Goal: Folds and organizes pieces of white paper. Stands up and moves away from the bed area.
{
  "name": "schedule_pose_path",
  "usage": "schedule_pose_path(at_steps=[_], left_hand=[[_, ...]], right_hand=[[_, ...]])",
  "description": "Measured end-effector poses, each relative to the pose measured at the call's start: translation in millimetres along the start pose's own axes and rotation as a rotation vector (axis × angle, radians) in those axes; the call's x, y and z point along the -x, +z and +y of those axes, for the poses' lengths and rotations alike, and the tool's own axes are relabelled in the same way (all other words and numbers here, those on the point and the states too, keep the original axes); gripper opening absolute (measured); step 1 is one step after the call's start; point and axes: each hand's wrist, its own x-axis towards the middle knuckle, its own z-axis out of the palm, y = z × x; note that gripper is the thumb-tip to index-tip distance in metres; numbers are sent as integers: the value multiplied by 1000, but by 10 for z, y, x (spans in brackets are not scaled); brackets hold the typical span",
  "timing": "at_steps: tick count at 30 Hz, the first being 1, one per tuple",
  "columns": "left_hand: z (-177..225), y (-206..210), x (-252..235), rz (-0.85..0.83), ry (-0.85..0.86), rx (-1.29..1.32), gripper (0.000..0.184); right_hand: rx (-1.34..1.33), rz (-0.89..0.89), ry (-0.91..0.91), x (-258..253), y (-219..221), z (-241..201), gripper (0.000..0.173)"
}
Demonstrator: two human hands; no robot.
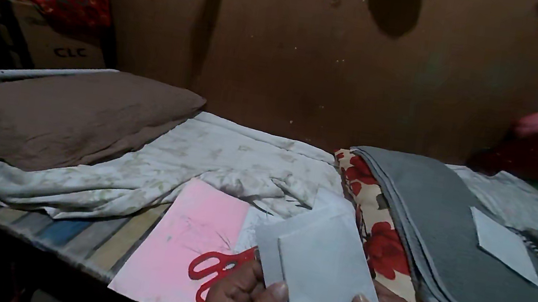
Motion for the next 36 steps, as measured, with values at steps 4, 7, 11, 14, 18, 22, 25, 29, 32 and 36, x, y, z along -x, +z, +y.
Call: schedule_pose_path(at_steps=[4,7,11,14,18,22,25,29,32,36], left_hand=[[-11,6,16,-20,27,-12,21],[-28,11,30,-22,46,-47,20],[-26,10,49,-42,50,-71,19],[-31,3,55,-45,65,-68,21],[-31,-9,64,-61,70,-68,22],[-50,-19,52,-4,69,-131,22],[-54,-32,37,33,84,-113,23],[-37,-34,25,57,66,-64,24],[-45,-56,24,36,65,-80,23],[-32,-75,49,0,71,-115,22]], right_hand=[[-38,18,36,41,63,15,17],[-22,22,57,54,82,3,15],[-23,28,86,65,108,-7,17],[-18,27,88,67,117,3,16],[-7,34,104,73,124,-8,16],[-38,8,89,106,112,-6,17],[-106,-26,57,138,84,20,21],[-198,-58,68,175,73,36,26],[-209,-53,78,178,88,39,26],[-194,-31,85,162,120,-14,22]])
